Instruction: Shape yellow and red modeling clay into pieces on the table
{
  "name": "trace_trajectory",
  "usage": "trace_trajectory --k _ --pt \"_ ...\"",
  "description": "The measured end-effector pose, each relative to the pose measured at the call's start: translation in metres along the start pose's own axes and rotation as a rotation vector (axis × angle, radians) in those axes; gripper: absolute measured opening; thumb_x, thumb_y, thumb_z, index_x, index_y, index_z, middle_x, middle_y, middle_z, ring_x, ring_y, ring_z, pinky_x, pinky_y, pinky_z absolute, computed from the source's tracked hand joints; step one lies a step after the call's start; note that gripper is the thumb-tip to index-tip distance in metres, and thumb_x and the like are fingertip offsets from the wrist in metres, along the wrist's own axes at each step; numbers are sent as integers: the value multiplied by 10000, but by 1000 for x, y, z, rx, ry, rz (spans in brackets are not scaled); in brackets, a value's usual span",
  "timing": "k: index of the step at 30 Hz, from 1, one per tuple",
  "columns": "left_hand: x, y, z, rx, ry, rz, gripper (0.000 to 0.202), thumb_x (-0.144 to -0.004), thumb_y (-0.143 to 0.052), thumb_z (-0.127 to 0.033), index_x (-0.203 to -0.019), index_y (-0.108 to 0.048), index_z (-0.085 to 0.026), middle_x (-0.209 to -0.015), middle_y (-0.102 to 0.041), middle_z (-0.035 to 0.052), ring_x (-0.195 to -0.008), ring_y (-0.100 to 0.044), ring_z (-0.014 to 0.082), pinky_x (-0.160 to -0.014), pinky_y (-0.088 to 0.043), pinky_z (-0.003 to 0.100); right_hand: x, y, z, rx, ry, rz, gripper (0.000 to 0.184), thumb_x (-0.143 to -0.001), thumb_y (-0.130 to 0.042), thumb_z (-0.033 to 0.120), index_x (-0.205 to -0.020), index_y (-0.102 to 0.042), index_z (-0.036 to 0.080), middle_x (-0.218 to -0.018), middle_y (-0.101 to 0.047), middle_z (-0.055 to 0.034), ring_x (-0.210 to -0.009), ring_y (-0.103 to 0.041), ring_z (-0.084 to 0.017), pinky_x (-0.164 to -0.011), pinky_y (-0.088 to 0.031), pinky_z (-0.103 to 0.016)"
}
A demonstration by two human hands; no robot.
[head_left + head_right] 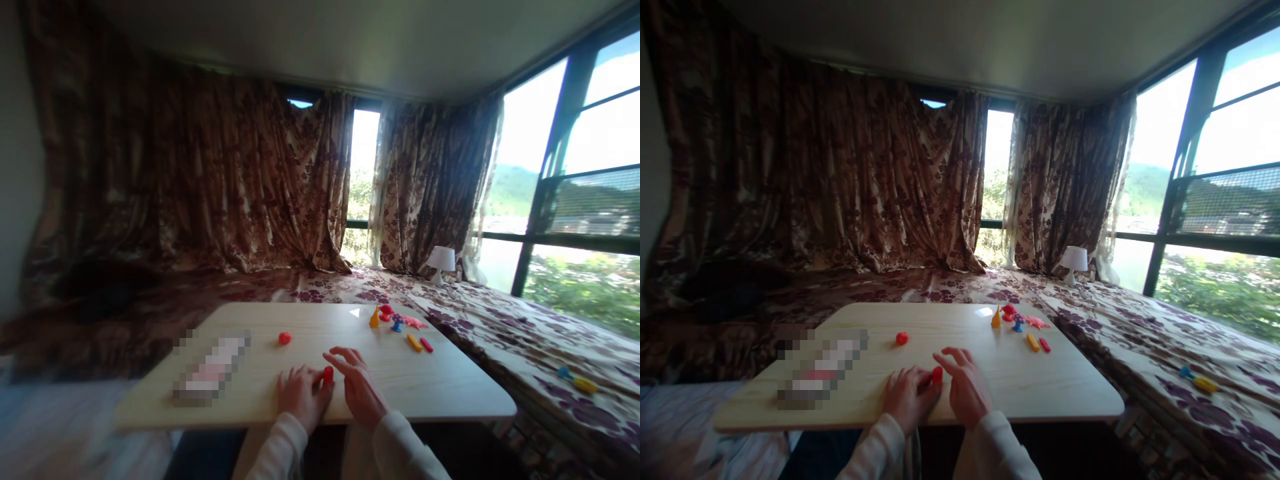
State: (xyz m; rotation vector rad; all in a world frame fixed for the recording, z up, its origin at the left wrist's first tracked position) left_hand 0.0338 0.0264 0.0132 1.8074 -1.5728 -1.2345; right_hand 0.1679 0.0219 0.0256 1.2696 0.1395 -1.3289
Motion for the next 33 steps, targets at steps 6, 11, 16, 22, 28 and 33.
trace_trajectory --k 6,11,16,22,28,33 --pt "-1 -3 3 12 -7 -16 194 -795 -545 -426 -833 -718 -347 -948 -687 1 -1011 -569 221 -994 -287 451 5 -7 -3 -43 4 -1 649 -699 -369 -42 -1186 -631 297 -1104 -624 -69 -1049 -548 -212 -906 -487 -391" --pt "1 -3 2 13 -14 -18 218 -821 -508 -429 -833 -710 -347 -904 -683 -8 -979 -569 216 -980 -287 449 8 -8 -8 -151 -23 -59 616 -714 -379 5 -1200 -616 297 -1111 -635 -58 -1066 -553 -212 -943 -460 -407" --pt "4 -1 0 10 -29 -24 271 -837 -474 -455 -842 -703 -312 -914 -684 3 -958 -567 220 -964 -295 445 11 -9 -34 -233 -226 -231 424 -773 -393 130 -1103 -647 212 -953 -688 -83 -934 -632 -230 -891 -487 -444" --pt "6 -1 0 -8 -45 -33 281 -852 -454 -415 -806 -696 -279 -908 -680 11 -951 -561 217 -958 -296 431 12 -13 -43 -285 -329 -239 316 -835 -444 290 -1030 -658 161 -774 -703 -78 -732 -668 -221 -726 -540 -374" --pt "6 2 0 9 -58 -23 305 -861 -434 -439 -813 -692 -283 -914 -683 11 -956 -567 212 -941 -311 409 11 -12 -34 -323 -348 -187 340 -835 -533 448 -938 -698 170 -762 -712 -80 -712 -673 -217 -691 -549 -334" --pt "4 1 4 25 -40 -25 336 -878 -401 -434 -813 -695 -284 -897 -690 14 -951 -576 207 -950 -307 401 10 -10 -31 -321 -344 -202 429 -831 -519 551 -968 -705 190 -833 -723 -93 -763 -677 -224 -734 -555 -347"
Point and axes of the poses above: each hand's wrist, its own x-axis away from the middle knuckle, its own y-axis out of the back of the hand, z = x × y, the point moved 4 cm from there along -x, towards the middle knuckle
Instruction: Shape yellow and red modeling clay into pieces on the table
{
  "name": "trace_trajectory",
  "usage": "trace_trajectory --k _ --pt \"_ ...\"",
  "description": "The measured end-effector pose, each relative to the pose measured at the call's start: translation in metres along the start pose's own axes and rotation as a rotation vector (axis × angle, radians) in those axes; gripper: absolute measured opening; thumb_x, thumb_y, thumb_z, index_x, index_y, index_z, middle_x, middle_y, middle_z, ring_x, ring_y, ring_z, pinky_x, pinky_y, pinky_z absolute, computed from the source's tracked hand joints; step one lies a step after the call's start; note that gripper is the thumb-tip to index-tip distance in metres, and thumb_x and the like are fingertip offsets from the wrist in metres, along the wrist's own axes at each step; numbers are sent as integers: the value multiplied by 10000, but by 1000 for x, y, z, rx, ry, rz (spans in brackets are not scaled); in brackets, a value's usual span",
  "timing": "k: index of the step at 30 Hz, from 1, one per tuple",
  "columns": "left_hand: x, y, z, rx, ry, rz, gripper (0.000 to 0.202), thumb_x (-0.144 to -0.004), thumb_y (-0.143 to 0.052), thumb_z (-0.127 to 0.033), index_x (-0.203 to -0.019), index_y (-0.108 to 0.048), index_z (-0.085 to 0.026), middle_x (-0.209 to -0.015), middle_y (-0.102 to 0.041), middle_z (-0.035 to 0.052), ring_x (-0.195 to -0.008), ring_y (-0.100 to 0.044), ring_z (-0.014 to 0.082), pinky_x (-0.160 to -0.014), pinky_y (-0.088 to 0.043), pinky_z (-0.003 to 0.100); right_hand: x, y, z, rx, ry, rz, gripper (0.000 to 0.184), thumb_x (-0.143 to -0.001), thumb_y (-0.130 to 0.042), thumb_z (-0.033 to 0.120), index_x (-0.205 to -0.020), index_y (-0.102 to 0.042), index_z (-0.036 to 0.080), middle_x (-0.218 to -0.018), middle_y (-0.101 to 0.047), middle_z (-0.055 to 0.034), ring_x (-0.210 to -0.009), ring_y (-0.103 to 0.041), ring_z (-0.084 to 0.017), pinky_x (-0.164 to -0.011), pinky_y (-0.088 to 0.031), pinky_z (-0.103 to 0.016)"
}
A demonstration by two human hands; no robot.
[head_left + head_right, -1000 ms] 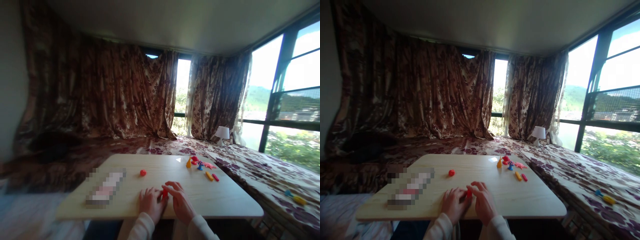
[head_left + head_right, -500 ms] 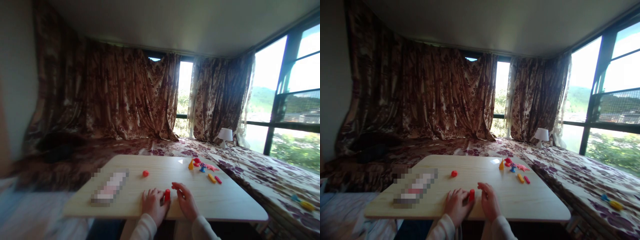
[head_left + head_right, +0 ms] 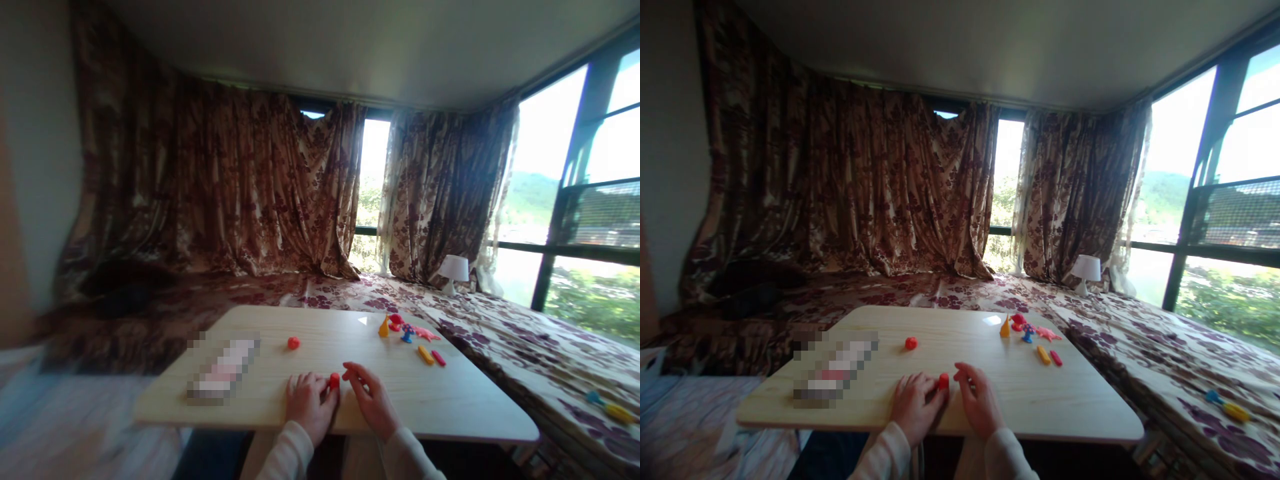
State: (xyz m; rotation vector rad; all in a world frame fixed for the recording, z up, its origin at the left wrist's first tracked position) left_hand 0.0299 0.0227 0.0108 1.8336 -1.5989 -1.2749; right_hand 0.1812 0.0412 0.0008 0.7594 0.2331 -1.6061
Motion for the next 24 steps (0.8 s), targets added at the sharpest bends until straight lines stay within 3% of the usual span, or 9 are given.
trace_trajectory --k 4,11,19,24 --pt "-2 -1 3 17 22 -2 252 -834 -473 -400 -840 -689 -269 -903 -707 16 -960 -582 208 -948 -318 380 0 -1 1 17 6 14 429 -816 -542 554 -940 -713 180 -852 -725 -109 -775 -680 -238 -725 -555 -356" --pt "-2 1 6 44 78 -43 200 -784 -524 -341 -867 -665 -227 -891 -705 45 -934 -592 229 -947 -342 391 1 -4 2 77 45 55 322 -844 -536 419 -955 -701 166 -866 -716 -101 -813 -667 -232 -750 -535 -356" --pt "-4 1 12 117 53 -54 172 -781 -560 -227 -946 -607 -232 -914 -696 7 -903 -607 183 -891 -430 324 2 -4 18 158 151 115 193 -817 -594 326 -861 -710 178 -784 -704 -61 -762 -647 -209 -736 -514 -345" --pt "-4 1 9 101 29 -20 178 -829 -594 -260 -980 -602 -166 -947 -661 21 -915 -609 164 -893 -459 388 1 -5 16 160 150 133 189 -814 -616 334 -820 -708 170 -749 -706 -49 -699 -647 -185 -674 -524 -311"
Point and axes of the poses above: each hand's wrist, its own x-axis away from the middle knuckle, its own y-axis out of the back of the hand, z = x × y, the point moved 4 cm from there along -x, towards the middle knuckle
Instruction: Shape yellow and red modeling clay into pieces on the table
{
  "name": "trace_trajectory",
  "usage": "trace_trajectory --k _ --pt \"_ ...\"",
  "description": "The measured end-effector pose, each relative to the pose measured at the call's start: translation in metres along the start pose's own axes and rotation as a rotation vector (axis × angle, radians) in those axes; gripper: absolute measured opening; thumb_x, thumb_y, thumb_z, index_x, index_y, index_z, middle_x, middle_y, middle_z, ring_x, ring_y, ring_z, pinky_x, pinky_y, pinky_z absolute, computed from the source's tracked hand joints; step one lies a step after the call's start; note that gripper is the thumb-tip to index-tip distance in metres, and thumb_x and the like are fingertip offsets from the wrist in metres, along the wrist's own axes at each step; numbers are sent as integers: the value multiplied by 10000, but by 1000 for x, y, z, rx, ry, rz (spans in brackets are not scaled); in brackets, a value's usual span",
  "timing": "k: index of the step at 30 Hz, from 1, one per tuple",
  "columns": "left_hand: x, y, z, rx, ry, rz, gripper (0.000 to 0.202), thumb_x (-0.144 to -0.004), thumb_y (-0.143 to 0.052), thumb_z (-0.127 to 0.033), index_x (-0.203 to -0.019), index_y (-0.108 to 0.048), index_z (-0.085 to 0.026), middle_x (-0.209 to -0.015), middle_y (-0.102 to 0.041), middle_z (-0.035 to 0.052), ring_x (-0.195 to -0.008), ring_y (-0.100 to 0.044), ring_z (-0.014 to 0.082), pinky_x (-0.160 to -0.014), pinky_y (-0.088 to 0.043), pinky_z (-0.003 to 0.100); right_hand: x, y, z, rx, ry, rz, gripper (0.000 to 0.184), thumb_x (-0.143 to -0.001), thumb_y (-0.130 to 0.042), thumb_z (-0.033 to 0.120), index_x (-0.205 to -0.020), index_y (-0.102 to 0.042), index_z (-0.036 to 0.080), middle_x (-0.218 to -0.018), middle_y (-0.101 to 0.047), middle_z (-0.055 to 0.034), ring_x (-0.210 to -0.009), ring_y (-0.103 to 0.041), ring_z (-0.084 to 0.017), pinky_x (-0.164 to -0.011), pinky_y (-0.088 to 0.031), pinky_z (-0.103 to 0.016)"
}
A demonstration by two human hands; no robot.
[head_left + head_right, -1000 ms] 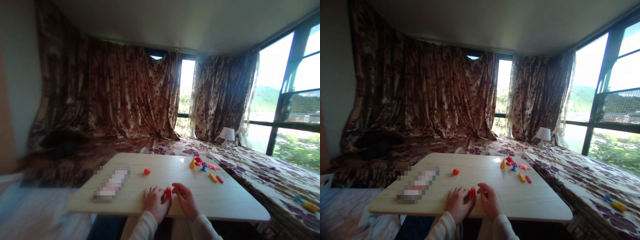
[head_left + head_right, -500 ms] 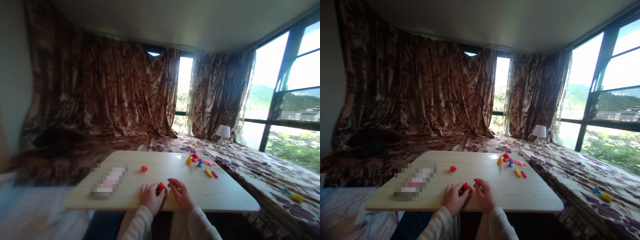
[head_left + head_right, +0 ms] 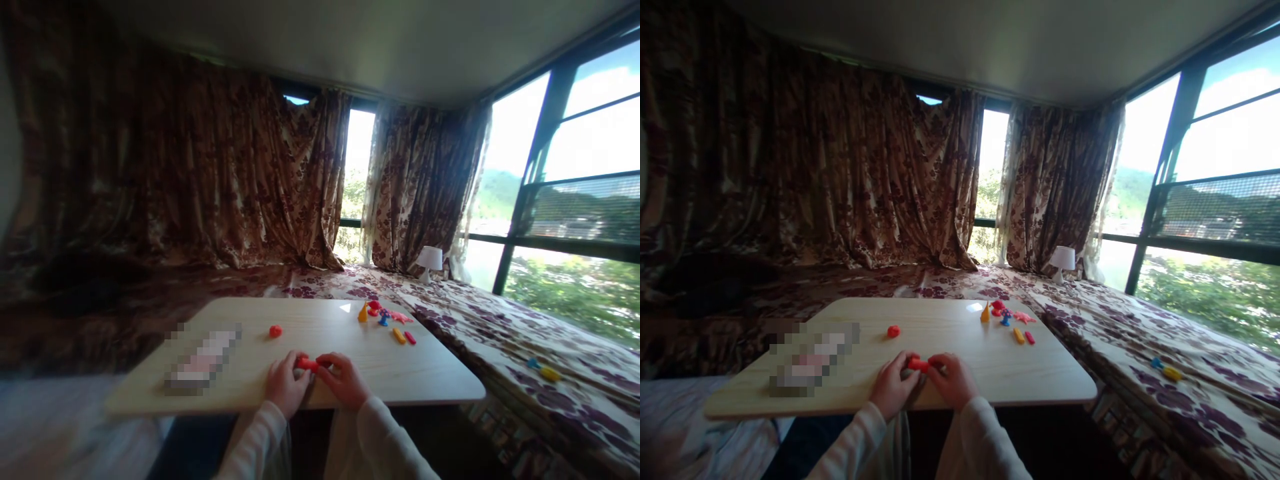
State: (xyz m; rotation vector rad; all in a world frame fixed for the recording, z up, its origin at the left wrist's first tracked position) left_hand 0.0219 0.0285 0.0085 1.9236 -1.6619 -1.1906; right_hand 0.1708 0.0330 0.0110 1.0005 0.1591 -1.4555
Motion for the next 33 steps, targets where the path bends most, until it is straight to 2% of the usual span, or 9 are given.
trace_trajectory --k 6,11,14,18,22,24,29,33 --pt "1 1 -6 -83 -12 16 266 -870 -556 -350 -1058 -586 -163 -1092 -615 56 -1002 -584 184 -903 -471 428 2 -4 -15 28 -18 -9 202 -855 -605 343 -875 -663 150 -832 -673 -52 -790 -624 -177 -718 -524 -321" --pt "2 0 -7 -164 -32 24 246 -877 -545 -352 -1029 -600 -167 -1106 -613 58 -1026 -575 187 -916 -464 433 2 -7 -22 96 24 53 260 -917 -551 329 -1112 -570 159 -1097 -601 -59 -908 -613 -176 -782 -524 -375" --pt "2 -1 -7 -203 -42 23 240 -878 -543 -352 -1017 -604 -166 -1096 -616 57 -1022 -576 185 -915 -465 430 2 -8 -23 133 41 68 282 -918 -550 327 -1150 -555 166 -1140 -585 -69 -941 -606 -189 -797 -522 -387" --pt "2 -1 -8 -235 -44 27 260 -874 -549 -352 -1046 -593 -162 -1103 -612 58 -1024 -577 191 -909 -468 435 2 -7 -17 174 32 73 252 -919 -547 332 -1102 -575 161 -1095 -603 -59 -910 -611 -176 -789 -520 -377" --pt "0 -2 -5 -253 -40 32 261 -877 -544 -353 -1051 -591 -163 -1111 -608 60 -1024 -576 190 -904 -472 432 2 -3 -9 196 4 61 91 -833 -638 253 -860 -661 168 -877 -661 -41 -843 -614 -180 -796 -502 -355" --pt "-1 -3 -4 -256 -44 39 257 -877 -544 -353 -1041 -593 -161 -1101 -611 59 -1013 -580 187 -896 -477 426 2 -1 -6 200 -8 57 43 -785 -651 193 -812 -679 175 -836 -679 -48 -844 -622 -194 -804 -500 -348" --pt "-1 -5 -3 -256 -63 30 263 -875 -547 -357 -1041 -593 -159 -1084 -617 56 -999 -586 185 -889 -481 425 5 -1 -1 218 -14 84 359 -783 -469 61 -1075 -649 165 -1091 -683 -82 -1031 -619 -193 -905 -487 -355" --pt "-1 -4 -2 -249 -89 -2 263 -874 -549 -358 -1039 -594 -157 -1070 -621 54 -983 -592 181 -879 -487 419 10 -3 11 275 19 137 494 -716 -397 -8 -1098 -654 171 -1137 -675 -70 -1082 -603 -181 -970 -448 -356"
Point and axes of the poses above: each hand's wrist, its own x-axis away from the middle knuckle, its own y-axis out of the back of the hand, z = x × y, the point moved 4 cm from there along -x, towards the middle knuckle
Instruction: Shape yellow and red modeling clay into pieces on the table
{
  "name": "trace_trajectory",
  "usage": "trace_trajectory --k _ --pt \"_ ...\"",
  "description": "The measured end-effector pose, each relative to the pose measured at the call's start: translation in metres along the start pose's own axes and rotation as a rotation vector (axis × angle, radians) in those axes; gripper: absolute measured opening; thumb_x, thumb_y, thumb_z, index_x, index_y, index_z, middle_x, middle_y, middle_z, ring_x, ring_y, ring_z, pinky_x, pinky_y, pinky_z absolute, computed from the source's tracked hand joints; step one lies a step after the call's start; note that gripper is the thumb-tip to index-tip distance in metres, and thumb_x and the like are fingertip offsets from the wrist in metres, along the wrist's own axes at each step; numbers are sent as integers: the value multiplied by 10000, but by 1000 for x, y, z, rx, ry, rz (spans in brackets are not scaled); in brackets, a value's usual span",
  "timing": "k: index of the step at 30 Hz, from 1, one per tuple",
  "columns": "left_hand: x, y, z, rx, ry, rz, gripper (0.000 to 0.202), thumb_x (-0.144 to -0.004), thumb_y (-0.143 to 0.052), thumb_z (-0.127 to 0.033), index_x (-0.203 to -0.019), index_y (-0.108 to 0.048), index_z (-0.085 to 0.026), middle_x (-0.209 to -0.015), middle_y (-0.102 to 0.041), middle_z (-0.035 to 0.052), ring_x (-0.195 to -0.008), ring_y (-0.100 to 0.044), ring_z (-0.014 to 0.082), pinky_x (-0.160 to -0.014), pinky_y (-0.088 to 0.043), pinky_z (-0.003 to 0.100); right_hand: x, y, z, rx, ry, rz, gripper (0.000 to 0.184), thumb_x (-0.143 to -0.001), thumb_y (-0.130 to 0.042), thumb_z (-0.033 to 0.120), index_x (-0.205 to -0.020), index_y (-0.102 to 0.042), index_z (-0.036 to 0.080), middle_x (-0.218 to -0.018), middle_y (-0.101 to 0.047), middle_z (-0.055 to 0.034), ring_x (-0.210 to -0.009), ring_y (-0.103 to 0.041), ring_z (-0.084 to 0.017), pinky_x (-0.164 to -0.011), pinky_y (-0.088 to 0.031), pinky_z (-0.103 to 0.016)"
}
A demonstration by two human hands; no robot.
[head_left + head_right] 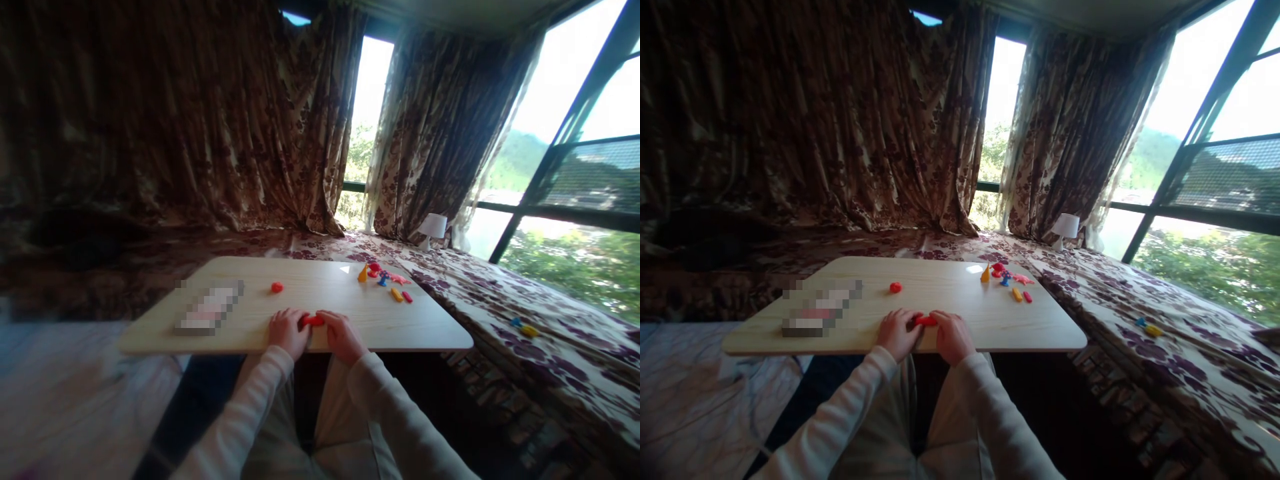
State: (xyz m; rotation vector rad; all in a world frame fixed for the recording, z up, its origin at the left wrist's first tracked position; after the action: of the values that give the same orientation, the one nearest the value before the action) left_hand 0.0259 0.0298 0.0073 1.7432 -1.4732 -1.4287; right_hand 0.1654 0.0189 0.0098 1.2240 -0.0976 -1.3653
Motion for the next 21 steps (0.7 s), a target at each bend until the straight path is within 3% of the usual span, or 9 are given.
trace_trajectory --k 5,9,14,18,21 --pt "13 13 19 -11 -21 -87 271 -865 -557 -307 -1086 -594 -155 -1105 -634 69 -1045 -580 201 -937 -449 441 10 6 19 94 37 57 527 -663 -414 -14 -1084 -669 176 -1194 -647 -78 -1117 -578 -188 -1030 -375 -361" --pt "35 19 35 -42 -25 -122 318 -887 -441 -263 -1123 -610 -133 -1191 -638 113 -1156 -540 252 -1043 -330 515 6 5 26 154 12 96 515 -688 -415 3 -1108 -656 176 -1218 -634 -78 -1133 -565 -178 -1048 -338 -345" --pt "51 14 33 -77 -71 -121 423 -907 -379 -377 -1209 -571 -152 -1299 -574 106 -1241 -482 276 -1084 -241 562 -5 1 25 232 -40 146 495 -705 -411 4 -1109 -653 158 -1158 -666 -88 -1133 -567 -195 -1035 -337 -356" --pt "52 12 31 -108 -81 -143 443 -914 -355 -390 -1212 -572 -145 -1298 -573 109 -1235 -490 278 -1074 -259 557 16 7 40 271 -22 194 544 -738 -426 31 -1258 -556 127 -1329 -547 -95 -1260 -457 -207 -1072 -295 -361" --pt "52 12 31 -134 -86 -153 449 -920 -344 -393 -1222 -565 -144 -1306 -567 104 -1238 -488 272 -1073 -268 548 27 9 50 326 -64 222 449 -871 -399 149 -1306 -506 121 -1391 -480 -103 -1303 -400 -210 -1095 -258 -378"
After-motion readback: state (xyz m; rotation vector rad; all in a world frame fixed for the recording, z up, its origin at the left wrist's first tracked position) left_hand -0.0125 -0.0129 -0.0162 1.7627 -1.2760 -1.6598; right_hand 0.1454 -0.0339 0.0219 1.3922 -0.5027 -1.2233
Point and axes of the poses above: each hand's wrist, its own x-axis away from the middle knuckle, its own y-axis out of the back of the hand, z = x × y, the point moved 4 cm from there along -x, towards the middle knuckle
